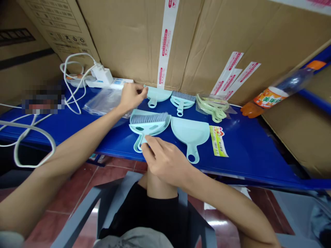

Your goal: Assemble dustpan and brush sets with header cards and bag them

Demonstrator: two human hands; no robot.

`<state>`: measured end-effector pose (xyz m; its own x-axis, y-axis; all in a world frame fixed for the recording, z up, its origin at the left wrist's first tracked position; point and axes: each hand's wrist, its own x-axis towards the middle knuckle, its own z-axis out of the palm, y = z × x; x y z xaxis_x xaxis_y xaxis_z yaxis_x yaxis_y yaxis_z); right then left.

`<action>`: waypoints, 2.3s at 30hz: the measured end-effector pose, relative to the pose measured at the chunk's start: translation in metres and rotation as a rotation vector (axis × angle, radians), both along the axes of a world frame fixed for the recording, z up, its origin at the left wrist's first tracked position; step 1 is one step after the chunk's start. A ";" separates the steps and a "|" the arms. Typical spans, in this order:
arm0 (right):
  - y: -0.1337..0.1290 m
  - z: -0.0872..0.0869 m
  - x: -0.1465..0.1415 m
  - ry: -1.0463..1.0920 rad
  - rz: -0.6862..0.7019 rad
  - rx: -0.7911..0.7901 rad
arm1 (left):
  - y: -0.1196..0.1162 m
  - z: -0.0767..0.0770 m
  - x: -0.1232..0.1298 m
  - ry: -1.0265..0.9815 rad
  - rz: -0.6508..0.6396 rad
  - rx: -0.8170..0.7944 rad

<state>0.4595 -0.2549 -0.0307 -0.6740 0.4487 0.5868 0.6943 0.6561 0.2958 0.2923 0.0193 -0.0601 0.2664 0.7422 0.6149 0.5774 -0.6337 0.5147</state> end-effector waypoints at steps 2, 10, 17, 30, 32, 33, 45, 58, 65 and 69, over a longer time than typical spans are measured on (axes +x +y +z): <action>0.000 -0.009 -0.011 -0.041 -0.046 0.008 | -0.004 0.001 0.001 0.057 -0.017 0.006; 0.017 -0.025 -0.026 -0.037 -0.107 -0.156 | -0.011 0.004 0.003 0.185 -0.069 0.044; 0.017 -0.039 -0.028 -0.055 -0.169 -0.142 | -0.013 0.003 0.003 0.231 -0.054 0.080; 0.018 -0.049 -0.028 0.000 -0.160 0.024 | -0.018 0.004 0.005 0.225 -0.096 0.127; 0.022 -0.040 -0.024 -0.018 -0.129 0.070 | -0.018 0.006 0.006 0.163 -0.092 0.085; 0.025 -0.033 -0.020 -0.023 -0.114 0.075 | -0.018 0.006 0.007 0.105 -0.093 0.045; 0.106 0.055 0.103 0.942 0.191 -0.482 | -0.010 0.015 0.010 -0.672 -0.479 -0.728; 0.120 0.014 0.141 1.153 0.191 -0.688 | -0.032 0.015 0.026 -0.856 -0.562 -0.866; 0.128 -0.005 0.129 1.425 0.073 -0.915 | -0.037 0.013 0.029 -0.882 -0.620 -0.787; 0.130 -0.012 0.122 1.461 0.065 -0.983 | -0.036 0.007 0.030 -0.879 -0.653 -0.818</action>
<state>0.5817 -0.1252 -0.0423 0.0787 0.9712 0.2250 -0.0261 0.2276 -0.9734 0.3222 -0.0166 -0.0526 0.4576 0.8635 0.2118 -0.4161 -0.0026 0.9093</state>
